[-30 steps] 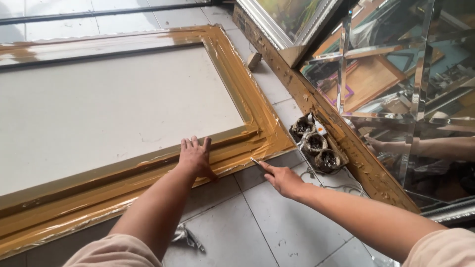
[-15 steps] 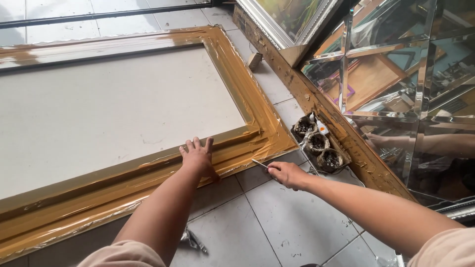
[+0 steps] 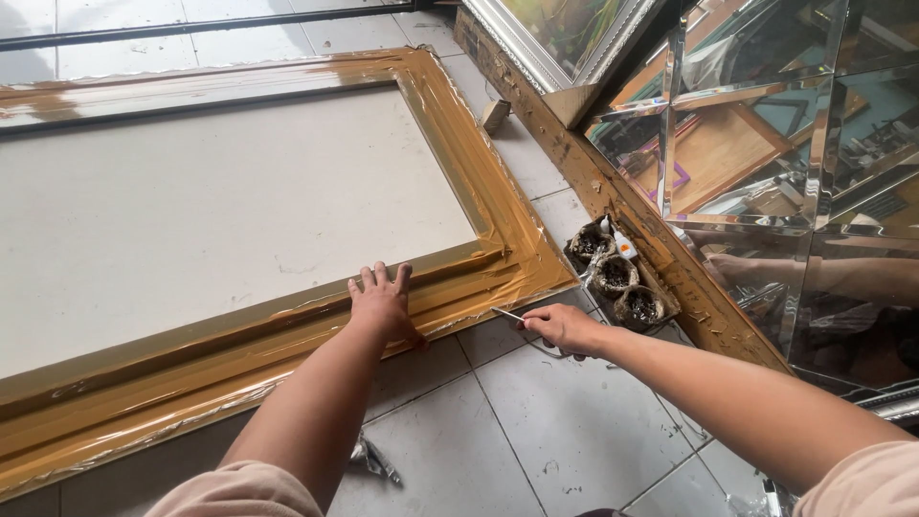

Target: Removing brown adhesive tape from the edges of a large wooden picture frame using a small metal tool.

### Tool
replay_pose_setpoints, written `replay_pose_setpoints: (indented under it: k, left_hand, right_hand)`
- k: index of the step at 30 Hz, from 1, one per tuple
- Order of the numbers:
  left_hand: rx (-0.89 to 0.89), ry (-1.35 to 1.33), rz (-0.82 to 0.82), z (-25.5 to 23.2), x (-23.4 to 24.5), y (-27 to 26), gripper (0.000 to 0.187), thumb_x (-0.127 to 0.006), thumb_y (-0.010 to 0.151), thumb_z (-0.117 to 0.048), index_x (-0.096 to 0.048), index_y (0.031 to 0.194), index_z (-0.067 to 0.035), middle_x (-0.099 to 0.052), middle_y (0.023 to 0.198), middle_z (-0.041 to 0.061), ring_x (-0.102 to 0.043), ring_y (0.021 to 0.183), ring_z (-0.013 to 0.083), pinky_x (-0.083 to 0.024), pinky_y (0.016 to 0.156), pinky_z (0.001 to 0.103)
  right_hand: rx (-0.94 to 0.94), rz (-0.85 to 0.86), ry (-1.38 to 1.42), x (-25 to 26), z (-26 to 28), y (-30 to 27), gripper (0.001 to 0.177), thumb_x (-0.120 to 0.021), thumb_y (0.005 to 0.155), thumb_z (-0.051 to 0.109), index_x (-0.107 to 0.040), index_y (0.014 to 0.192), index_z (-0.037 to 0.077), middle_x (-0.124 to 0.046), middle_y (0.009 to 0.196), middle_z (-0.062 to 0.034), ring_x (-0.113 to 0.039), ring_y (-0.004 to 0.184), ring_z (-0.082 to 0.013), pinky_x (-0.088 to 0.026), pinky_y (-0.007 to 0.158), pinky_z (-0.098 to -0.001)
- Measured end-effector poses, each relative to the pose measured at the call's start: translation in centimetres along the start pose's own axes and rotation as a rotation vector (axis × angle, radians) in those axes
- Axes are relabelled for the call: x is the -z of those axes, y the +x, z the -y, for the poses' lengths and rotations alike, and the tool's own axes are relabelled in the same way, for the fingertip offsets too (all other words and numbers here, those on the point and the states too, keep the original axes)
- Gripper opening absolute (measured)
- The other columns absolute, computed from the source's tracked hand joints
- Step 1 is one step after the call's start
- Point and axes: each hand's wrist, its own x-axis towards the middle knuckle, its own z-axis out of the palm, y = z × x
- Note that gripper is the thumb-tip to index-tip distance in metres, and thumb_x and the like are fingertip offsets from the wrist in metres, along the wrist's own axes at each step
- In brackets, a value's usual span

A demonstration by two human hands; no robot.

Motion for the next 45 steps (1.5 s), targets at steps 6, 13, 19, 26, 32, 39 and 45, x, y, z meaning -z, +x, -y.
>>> replay_pose_setpoints:
  k: [6, 13, 19, 26, 32, 39, 45]
  left_hand:
    - [0.0, -0.004, 0.006, 0.2, -0.3, 0.0, 0.143, -0.107, 0.064, -0.061, -0.022, 0.173, -0.026, -0.027, 0.179, 0.03, -0.02, 0.169, 0.0544, -0.018, 0.135, 0.072]
    - [0.007, -0.004, -0.011, 0.1, -0.5, 0.0, 0.143, -0.107, 0.063, -0.062, -0.023, 0.172, -0.026, -0.029, 0.179, 0.03, -0.021, 0.168, 0.0548, -0.019, 0.134, 0.073]
    - [0.005, 0.001, 0.004, 0.3, -0.6, 0.4, 0.145, -0.107, 0.064, -0.062, -0.02, 0.175, -0.026, -0.026, 0.181, 0.031, -0.019, 0.169, 0.0555, -0.018, 0.134, 0.073]
    - [-0.005, -0.019, 0.004, 0.3, -0.5, 0.3, 0.147, -0.108, 0.061, -0.062, -0.021, 0.175, -0.025, -0.025, 0.181, 0.032, -0.018, 0.169, 0.0561, -0.016, 0.134, 0.074]
    - [0.0, -0.013, -0.002, 0.0, 0.0, 0.1, 0.145, -0.108, 0.064, -0.06, -0.022, 0.175, -0.025, -0.027, 0.18, 0.033, -0.019, 0.169, 0.0563, -0.018, 0.134, 0.074]
    - [-0.016, -0.01, -0.034, 0.4, -0.6, 0.4, 0.145, -0.108, 0.064, -0.061, -0.023, 0.175, -0.025, -0.029, 0.18, 0.033, -0.022, 0.169, 0.0562, -0.02, 0.133, 0.074]
    - [-0.016, -0.02, -0.035, 0.7, -0.8, 0.0, 0.142, -0.107, 0.065, -0.063, -0.025, 0.173, -0.025, -0.028, 0.181, 0.031, -0.02, 0.17, 0.0551, -0.02, 0.134, 0.073]
  right_hand:
    - [-0.002, 0.025, 0.002, 0.1, -0.2, 0.1, 0.041, -0.063, 0.105, 0.044, -0.084, 0.131, 0.02, -0.071, 0.072, -0.011, -0.058, 0.045, -0.0213, -0.047, 0.026, -0.0324]
    - [0.325, -0.037, -0.489, -1.1, 1.2, -3.2, 0.036, -0.073, 0.103, 0.05, -0.076, 0.09, 0.017, -0.079, 0.082, -0.0109, -0.078, 0.087, -0.0335, -0.061, 0.083, -0.0472]
    - [0.855, -0.051, -1.016, -4.5, 3.4, -1.1, 0.018, -0.061, 0.107, 0.022, -0.059, 0.125, 0.02, -0.061, 0.152, -0.0013, -0.072, 0.109, -0.0297, -0.071, 0.085, -0.0463]
    - [0.678, 0.065, -1.121, -4.6, 3.2, -1.8, 0.06, -0.053, 0.105, 0.013, -0.046, 0.165, 0.016, -0.046, 0.168, -0.0028, -0.075, 0.106, -0.039, -0.071, 0.089, -0.0565]
    - [0.551, 0.095, -1.052, -1.8, -1.6, -4.3, 0.061, -0.057, 0.106, 0.015, -0.045, 0.166, 0.021, -0.042, 0.174, 0.0034, -0.076, 0.115, -0.039, -0.069, 0.099, -0.0549]
    - [0.682, -0.045, -1.139, -2.2, -1.3, -2.4, 0.056, -0.066, 0.106, 0.022, -0.048, 0.159, 0.023, -0.049, 0.155, 0.001, -0.076, 0.108, -0.0333, -0.073, 0.088, -0.0515]
    - [0.676, 0.022, -1.132, -5.8, 1.6, 1.0, 0.067, -0.048, 0.108, 0.016, -0.034, 0.173, 0.022, -0.042, 0.171, 0.0001, -0.077, 0.107, -0.0361, -0.07, 0.091, -0.0522]
